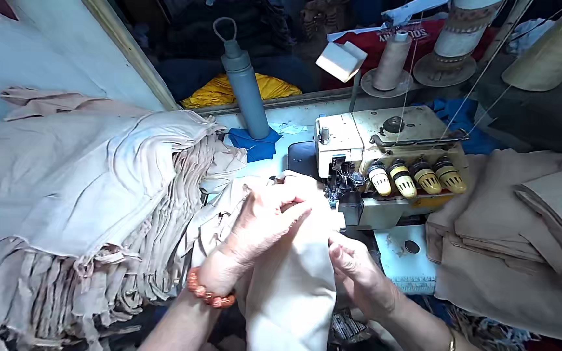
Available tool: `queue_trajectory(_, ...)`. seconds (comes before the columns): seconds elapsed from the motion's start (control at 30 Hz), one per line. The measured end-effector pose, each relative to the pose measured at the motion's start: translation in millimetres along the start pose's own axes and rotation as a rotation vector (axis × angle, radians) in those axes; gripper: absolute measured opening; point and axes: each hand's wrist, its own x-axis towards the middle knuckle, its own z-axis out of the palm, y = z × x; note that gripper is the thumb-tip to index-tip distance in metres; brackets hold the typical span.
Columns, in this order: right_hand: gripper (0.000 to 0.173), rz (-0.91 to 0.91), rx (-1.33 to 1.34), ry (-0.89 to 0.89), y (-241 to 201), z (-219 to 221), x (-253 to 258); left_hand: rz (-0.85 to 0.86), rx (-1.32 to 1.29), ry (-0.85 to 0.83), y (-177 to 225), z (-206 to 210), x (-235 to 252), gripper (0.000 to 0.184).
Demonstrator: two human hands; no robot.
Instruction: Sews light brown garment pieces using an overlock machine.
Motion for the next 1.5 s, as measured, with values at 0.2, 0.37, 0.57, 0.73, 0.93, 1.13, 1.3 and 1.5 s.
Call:
queue_trajectory(0.2,0.033,-0.057,-0.101,0.157,26,-7,-7,-0.160,0.025,-0.021,-24,38,-8,0.010)
queue_trajectory(0.37,0.030,-0.083,-0.031,0.176,26,-7,-8,-0.063,-0.158,0.020,-25,32,-6,0.004)
queue_trajectory(0.57,0.014,-0.175,-0.172,0.188,34,-10,-14,-0.019,-0.213,0.030,-26,29,8,0.005)
queue_trajectory(0.73,0.017,-0.306,-0.440,0.309,57,-14,-19,-0.116,0.001,0.012,-40,42,14,0.004)
queue_trajectory(0.93,0.021,-0.510,-0.742,0.494,69,-26,-15,-0.134,0.027,-0.047,-46,49,29,0.007)
queue_trajectory(1.13,0.017,-0.423,-0.448,0.458,74,-23,-15,-0.107,0.106,-0.080,-54,55,32,0.012)
queue_trajectory(1.3,0.018,-0.246,-0.339,0.334,69,-14,-31,-0.054,0.167,-0.127,-47,55,27,0.013)
queue_trajectory(1.5,0.009,-0.139,-0.215,0.354,61,-12,-33,0.084,0.300,-0.055,-41,65,23,0.017)
